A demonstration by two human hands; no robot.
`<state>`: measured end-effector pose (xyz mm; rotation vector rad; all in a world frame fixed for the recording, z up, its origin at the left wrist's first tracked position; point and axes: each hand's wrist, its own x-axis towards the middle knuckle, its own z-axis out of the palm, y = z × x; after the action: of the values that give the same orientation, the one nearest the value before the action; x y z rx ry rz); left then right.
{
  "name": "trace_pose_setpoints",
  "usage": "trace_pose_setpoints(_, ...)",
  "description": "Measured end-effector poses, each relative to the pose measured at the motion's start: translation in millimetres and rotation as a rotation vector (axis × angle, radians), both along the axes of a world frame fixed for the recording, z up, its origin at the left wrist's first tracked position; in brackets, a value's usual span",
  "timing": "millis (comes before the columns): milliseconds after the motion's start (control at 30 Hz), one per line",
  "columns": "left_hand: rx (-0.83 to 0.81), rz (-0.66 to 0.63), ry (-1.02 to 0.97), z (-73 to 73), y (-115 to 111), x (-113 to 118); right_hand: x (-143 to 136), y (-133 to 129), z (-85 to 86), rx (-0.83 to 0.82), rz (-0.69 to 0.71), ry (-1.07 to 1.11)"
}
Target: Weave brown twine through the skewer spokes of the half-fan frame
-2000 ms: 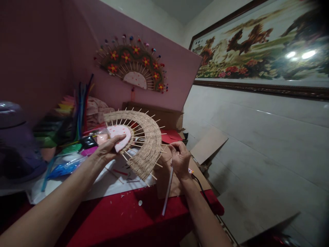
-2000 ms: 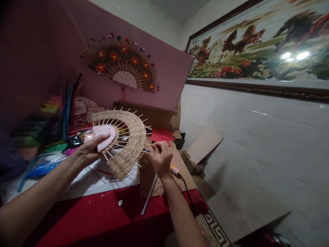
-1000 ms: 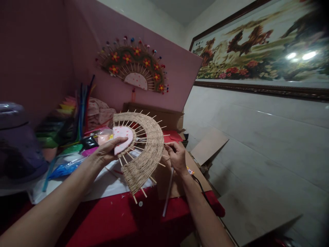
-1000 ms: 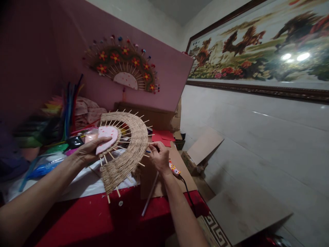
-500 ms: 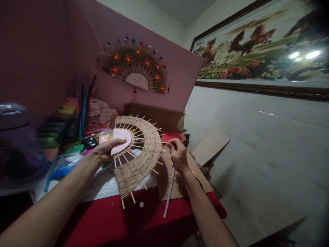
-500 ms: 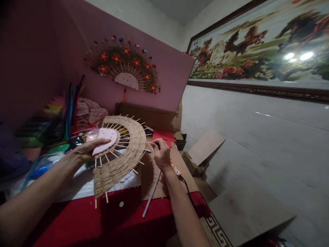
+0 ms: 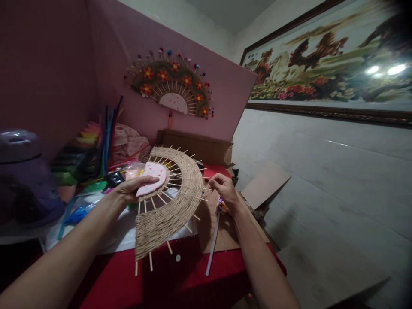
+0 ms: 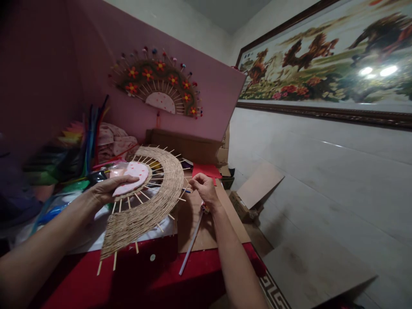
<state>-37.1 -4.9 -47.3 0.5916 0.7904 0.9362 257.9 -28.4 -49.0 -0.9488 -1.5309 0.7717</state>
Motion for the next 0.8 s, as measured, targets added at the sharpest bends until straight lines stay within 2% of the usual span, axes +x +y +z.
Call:
trace_pose_setpoints(233, 0.051, 0.0, -0.016, 1.8, 0.2, -3.3, -9.4, -0.9, -14.6, -0.172, 0.18, 0.248)
trace_pose_setpoints(400, 0.049, 0.001, -0.038, 1.5, 1.5, -5.0, -14.1, -0.8, -5.1, -0.16, 0.251, 0.173)
trace_pose_setpoints(533, 0.066, 0.004, -0.045, 2.3, 0.7, -6.8, -14.8, 3.7, 0.7, -0.213, 0.305, 0.152)
trace_pose_setpoints(600, 0.075, 0.01, -0.036, 2.6, 0.3, -8.2, -13.8, 7.9, 2.3, -0.242, 0.33, 0.075)
trace_pose_setpoints(700, 0.085, 0.031, -0.012, 2.4, 0.4, -10.6, -10.4, 16.1, 5.8, -0.209, 0.323, -0.056)
trace_pose_setpoints(800, 0.091, 0.04, 0.01, 0.0, 2.0, -13.8, -6.3, 24.5, 9.9, -0.135, 0.279, -0.09)
